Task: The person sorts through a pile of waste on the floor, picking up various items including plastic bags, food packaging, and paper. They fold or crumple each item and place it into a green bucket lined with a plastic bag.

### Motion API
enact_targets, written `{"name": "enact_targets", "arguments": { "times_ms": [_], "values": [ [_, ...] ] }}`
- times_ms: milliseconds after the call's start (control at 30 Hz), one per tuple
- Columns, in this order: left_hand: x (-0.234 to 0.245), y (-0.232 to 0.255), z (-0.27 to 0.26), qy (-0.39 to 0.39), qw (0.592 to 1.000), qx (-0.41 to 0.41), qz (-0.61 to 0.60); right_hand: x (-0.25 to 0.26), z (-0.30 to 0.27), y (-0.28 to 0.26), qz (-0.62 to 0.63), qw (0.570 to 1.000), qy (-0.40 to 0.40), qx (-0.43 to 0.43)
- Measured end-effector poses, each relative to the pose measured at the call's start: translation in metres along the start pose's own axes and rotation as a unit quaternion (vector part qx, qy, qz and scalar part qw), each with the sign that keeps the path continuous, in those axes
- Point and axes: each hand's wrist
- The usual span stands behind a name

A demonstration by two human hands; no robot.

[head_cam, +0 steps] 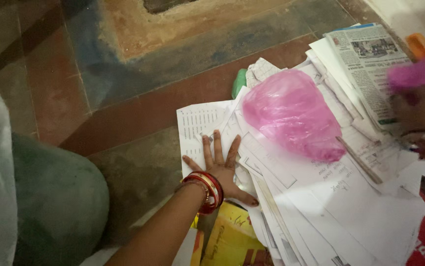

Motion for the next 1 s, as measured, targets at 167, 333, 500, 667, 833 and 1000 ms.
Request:
{"name": "enact_targets", "arguments": {
  "times_ms": [167, 333, 500, 667, 833, 1000],
  "values": [
    [0.004, 0.000, -0.006, 0.014, 1.000, -0.010, 0.007, 0.028, -0.033, -0.032, 0.002, 0.997, -0.077, 0.003],
    [0.006, 0.003, -0.010, 0.013, 1.000, -0.009, 0.019, 0.025, -0.049, -0.064, 0.185, 0.965, 0.140, 0.119],
    [0.004, 0.006, -0.015, 0.028, 0.998, -0.006, 0.057, 0.007, -0.039, -0.123, 0.264, 0.949, -0.009, 0.175],
    [0.003, 0.011, -0.021, 0.049, 0.996, 0.001, 0.078, 0.023, -0.074, -0.142, 0.222, 0.967, -0.066, 0.107],
    [0.002, 0.001, -0.019, 0.089, 0.996, -0.001, 0.021, 0.090, -0.130, -0.115, 0.305, 0.949, -0.037, 0.071],
    [0.003, -0.014, 0.003, 0.150, 0.984, -0.074, -0.063, 0.161, -0.181, -0.059, 0.380, 0.913, -0.113, 0.095]
  ]
}}
Point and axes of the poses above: each hand's wrist, its own z-axis towards the middle knuckle, its own x-axis out of the back of the hand, y = z × x, and after that the axes turned 10 degrees about y, right-handed
